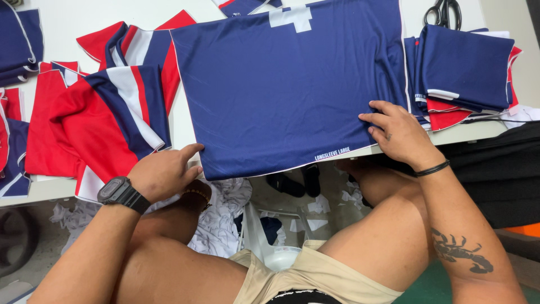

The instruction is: The person folds multiple red, white, and blue sports jerseys on a white table. They unfold each jersey, align the sleeves and body, fold the garment in half, then fold it again into a compact rectangle. The folded jerseys are stacked on the right side of the table.

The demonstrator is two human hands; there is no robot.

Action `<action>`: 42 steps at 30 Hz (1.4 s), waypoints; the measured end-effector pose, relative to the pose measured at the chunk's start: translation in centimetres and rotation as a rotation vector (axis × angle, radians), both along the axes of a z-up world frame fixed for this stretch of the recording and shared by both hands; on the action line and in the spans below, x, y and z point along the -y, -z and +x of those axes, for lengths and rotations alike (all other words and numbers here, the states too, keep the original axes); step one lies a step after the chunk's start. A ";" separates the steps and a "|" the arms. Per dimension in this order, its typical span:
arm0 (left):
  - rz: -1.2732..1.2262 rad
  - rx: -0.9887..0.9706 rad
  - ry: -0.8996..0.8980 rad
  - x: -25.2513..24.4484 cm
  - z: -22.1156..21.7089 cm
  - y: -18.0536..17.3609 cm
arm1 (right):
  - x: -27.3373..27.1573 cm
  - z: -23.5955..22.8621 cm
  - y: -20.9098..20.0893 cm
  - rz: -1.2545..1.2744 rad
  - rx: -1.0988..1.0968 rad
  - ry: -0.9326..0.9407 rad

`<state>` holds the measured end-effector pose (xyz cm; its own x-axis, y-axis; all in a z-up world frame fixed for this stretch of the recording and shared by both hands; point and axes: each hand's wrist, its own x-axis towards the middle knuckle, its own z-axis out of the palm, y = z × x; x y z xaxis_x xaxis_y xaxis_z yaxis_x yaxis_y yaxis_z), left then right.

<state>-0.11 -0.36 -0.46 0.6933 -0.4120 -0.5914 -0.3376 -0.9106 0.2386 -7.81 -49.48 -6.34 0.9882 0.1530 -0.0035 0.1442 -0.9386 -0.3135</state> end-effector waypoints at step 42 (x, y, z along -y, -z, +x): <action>0.056 0.276 0.144 8.7 4.3 1.0 | -1.2 -1.7 2.8 0.121 0.526 0.032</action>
